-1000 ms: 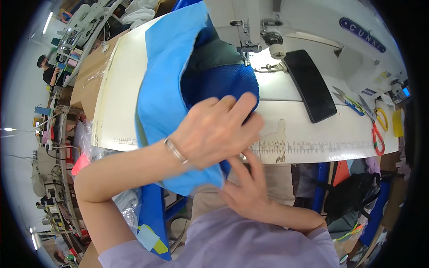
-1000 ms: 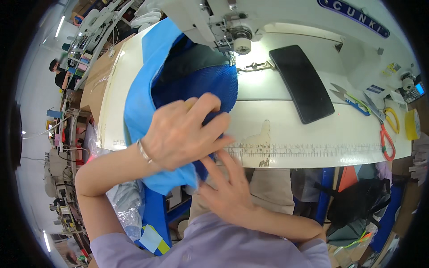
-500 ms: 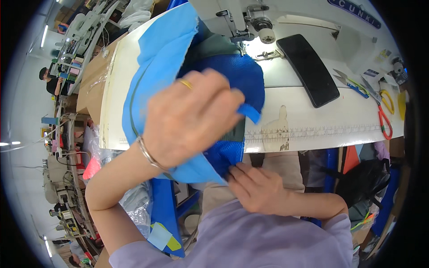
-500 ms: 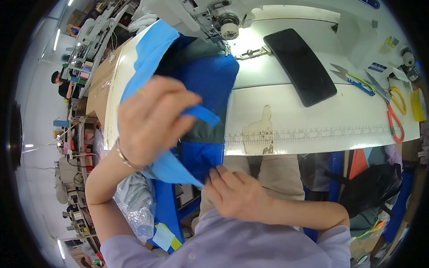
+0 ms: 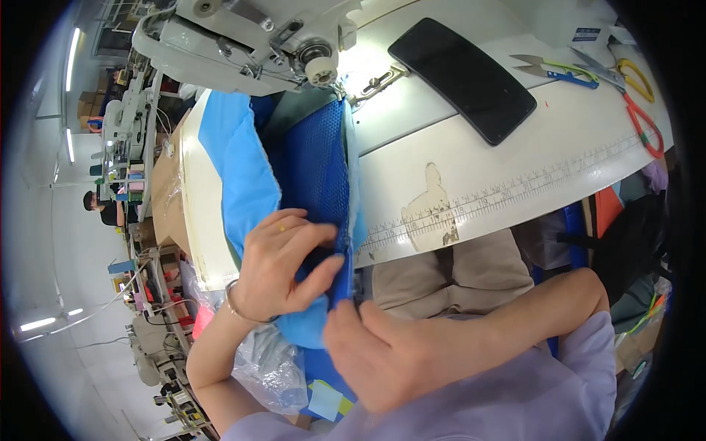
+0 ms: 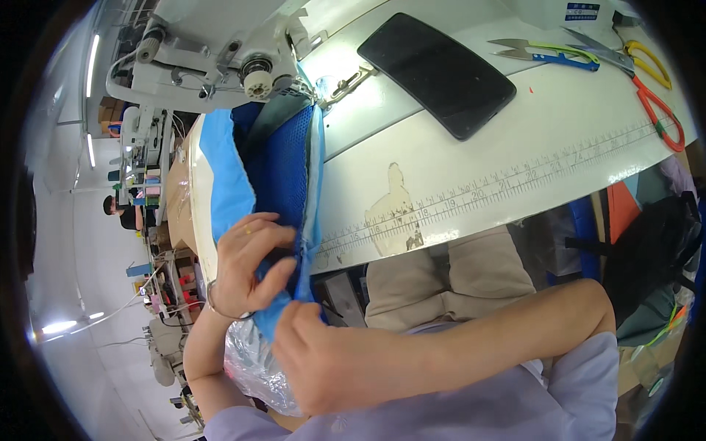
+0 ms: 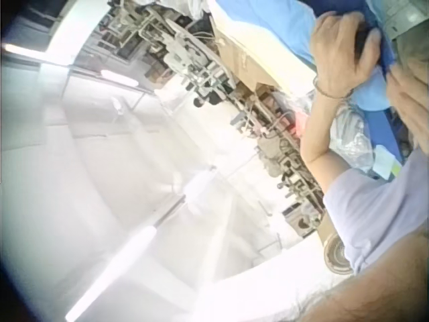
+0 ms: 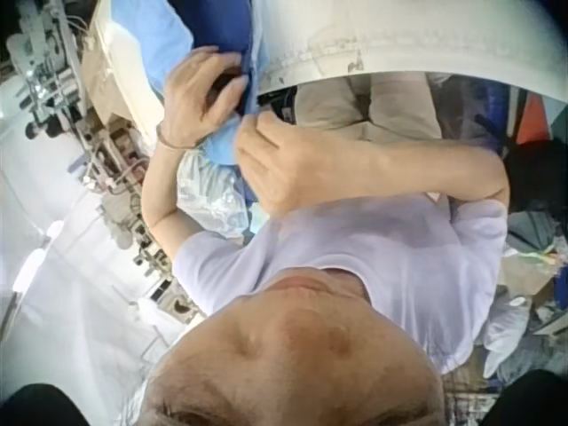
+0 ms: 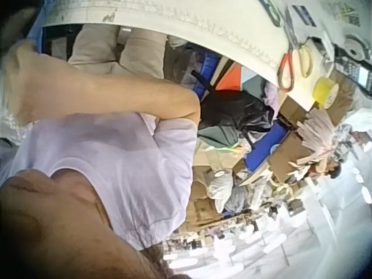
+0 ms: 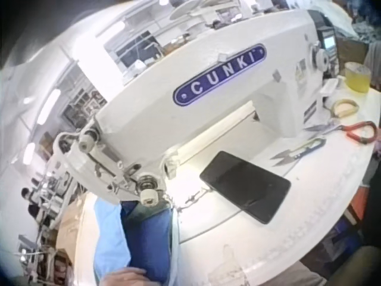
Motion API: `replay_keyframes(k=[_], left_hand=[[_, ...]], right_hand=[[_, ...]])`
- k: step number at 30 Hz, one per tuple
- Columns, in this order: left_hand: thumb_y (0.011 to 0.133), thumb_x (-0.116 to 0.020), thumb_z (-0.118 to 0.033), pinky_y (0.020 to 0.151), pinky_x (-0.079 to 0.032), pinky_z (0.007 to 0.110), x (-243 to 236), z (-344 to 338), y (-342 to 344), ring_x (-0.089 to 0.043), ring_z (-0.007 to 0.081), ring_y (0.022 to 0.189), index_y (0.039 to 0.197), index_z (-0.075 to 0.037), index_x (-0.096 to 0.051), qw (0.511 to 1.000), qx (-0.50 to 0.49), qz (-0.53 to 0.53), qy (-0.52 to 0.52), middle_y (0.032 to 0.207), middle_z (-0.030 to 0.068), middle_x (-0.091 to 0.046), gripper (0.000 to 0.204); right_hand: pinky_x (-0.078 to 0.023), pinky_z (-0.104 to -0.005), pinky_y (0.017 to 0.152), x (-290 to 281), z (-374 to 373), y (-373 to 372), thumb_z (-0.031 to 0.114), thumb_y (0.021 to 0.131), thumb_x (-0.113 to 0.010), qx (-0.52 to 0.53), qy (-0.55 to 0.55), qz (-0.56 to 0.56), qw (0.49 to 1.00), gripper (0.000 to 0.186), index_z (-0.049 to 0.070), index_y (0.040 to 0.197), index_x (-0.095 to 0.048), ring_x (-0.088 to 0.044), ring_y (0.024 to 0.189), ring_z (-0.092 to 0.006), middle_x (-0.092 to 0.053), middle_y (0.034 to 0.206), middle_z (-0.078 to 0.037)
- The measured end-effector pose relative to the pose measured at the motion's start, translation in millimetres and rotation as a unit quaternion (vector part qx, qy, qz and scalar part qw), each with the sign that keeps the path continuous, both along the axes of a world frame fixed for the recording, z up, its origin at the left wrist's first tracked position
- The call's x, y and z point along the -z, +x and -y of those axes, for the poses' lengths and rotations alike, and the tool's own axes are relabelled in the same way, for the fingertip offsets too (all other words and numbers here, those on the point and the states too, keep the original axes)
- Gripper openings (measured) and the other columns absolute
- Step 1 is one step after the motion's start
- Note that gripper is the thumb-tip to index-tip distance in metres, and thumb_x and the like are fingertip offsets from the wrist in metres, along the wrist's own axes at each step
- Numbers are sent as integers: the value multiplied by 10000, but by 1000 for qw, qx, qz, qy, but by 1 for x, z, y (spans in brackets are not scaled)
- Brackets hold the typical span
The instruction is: The person operates an industrial sewing machine to stitch a blue and green fabric bag. They guide the bag under the needle, aligning the edges of the blue mesh and green fabric, and sew along the seams. The person frequently pauses to adjust the fabric, flip the bag, and ensure proper alignment before continuing the sewing process.
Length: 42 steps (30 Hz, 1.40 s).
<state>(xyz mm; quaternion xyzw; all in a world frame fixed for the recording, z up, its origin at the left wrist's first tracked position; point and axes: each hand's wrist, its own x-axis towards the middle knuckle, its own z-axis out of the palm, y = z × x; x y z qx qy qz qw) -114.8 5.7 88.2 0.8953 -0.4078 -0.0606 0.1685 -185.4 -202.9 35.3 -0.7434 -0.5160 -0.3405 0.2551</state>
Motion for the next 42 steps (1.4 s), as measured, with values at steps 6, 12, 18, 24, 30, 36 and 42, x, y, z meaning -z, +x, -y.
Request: replay_keyframes(k=[6, 12, 18, 24, 30, 36, 42], left_hand=[[865, -633, -29, 600, -551, 377, 17, 43, 58, -696, 287, 711, 1161, -156, -690, 982, -91, 106, 127, 814, 110, -673, 327], [776, -641, -13, 625, -544, 383, 26, 52, 105, -675, 255, 805, 873, -79, -642, 942, 71, 267, 189, 896, 76, -605, 118], [702, -662, -22, 841, -554, 370, 28, 48, 102, -642, 260, 1026, 849, -82, -633, 941, 170, 234, 178, 938, 57, -619, 161], [685, -666, 7, 903, -538, 374, 26, 39, 108, -640, 274, 1049, 863, -92, -619, 954, 193, 181, 141, 963, 43, -625, 209], [709, -659, -11, 845, -518, 363, 27, 47, 110, -614, 261, 957, 878, -109, -627, 956, 181, 171, 154, 862, 41, -588, 198], [703, -651, -74, 941, -496, 423, 32, 57, 96, -594, 271, 944, 851, -89, -592, 947, 252, 109, 166, 863, 42, -571, 160], [696, -649, -116, 1038, -475, 476, 32, 56, 36, -597, 273, 937, 767, -81, -600, 954, 245, 28, 171, 808, 49, -569, 94]], right_hand=[[-501, -305, 652, 23, 11, -18, 187, 758, -641, 6, -41, -57, 998, 281, -72, 818, -729, -682, 885, -305, -717, 892, -181], [-484, -318, 641, 24, 14, -19, 210, 762, -634, 19, -28, -44, 998, 284, -58, 786, -726, -676, 868, -303, -706, 837, -173], [-474, -332, 643, 27, 18, -15, 218, 763, -630, 9, -9, -32, 999, 272, -42, 742, -708, -668, 827, -299, -690, 779, -167], [-500, -316, 664, 30, 22, -19, 208, 730, -646, 5, -32, -64, 997, 301, -70, 806, -734, -680, 882, -306, -715, 857, -185], [-495, -305, 653, 33, 23, -18, 207, 743, -644, -1, -36, -77, 996, 287, -63, 789, -730, -678, 887, -307, -710, 858, -183], [-495, -299, 645, 35, 25, -18, 212, 755, -648, -4, -34, -90, 995, 282, -54, 799, -731, -679, 898, -303, -711, 894, -178], [-488, -311, 648, 59, 25, -19, 210, 766, -635, -3, 13, -86, 996, 258, -38, 757, -707, -669, 881, -305, -679, 798, -167]])
